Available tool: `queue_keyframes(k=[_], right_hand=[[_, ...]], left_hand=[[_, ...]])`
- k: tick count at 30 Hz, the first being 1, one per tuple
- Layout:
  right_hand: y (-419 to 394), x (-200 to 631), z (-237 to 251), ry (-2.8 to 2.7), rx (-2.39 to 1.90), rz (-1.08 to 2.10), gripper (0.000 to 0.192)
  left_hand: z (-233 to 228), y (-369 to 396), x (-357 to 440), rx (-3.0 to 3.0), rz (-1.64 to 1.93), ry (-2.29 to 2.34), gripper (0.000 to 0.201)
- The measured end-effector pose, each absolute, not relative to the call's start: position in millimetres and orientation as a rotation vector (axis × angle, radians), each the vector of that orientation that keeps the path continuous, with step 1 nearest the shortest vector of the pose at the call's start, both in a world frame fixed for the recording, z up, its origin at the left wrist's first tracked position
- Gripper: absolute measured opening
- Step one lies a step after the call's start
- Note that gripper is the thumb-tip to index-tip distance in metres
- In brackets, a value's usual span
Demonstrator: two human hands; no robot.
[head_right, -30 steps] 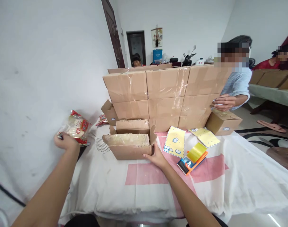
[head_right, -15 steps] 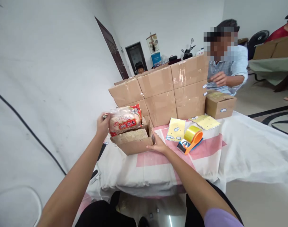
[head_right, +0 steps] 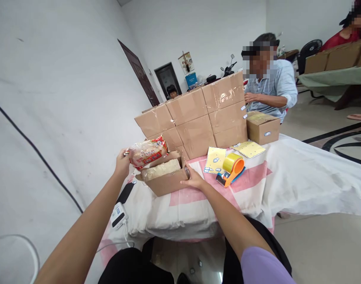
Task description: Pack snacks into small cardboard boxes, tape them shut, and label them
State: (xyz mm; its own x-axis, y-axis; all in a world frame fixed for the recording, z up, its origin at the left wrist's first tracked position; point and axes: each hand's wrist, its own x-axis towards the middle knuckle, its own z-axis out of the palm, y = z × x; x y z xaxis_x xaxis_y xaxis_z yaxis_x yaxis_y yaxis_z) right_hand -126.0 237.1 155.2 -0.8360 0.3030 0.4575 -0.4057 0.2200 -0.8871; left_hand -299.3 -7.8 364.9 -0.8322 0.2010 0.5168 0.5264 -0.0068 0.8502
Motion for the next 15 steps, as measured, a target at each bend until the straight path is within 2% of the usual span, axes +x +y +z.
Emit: queue_keyframes(k=[3,6,11,15], right_hand=[[236,-129,162,-1.875,-0.051,1.569,0.088],[232,-124,193,-1.743,-0.249,1.202,0.078],[219,-112,258,-2.206,0.099,0.525,0.071],[211,-112,271,-2.412,0.094,0.368,0.064]], left_hand=[[367,-14,-297,-0.733,-1.916,-1.924,0.033],[363,-18,-296,-0.711,-1.922,-1.876,0.031],[341,-9,-285,-0.617,-1.905,-1.806,0.027],[325,4,-265,-0.501,-1.852,-1.701,0.023]])
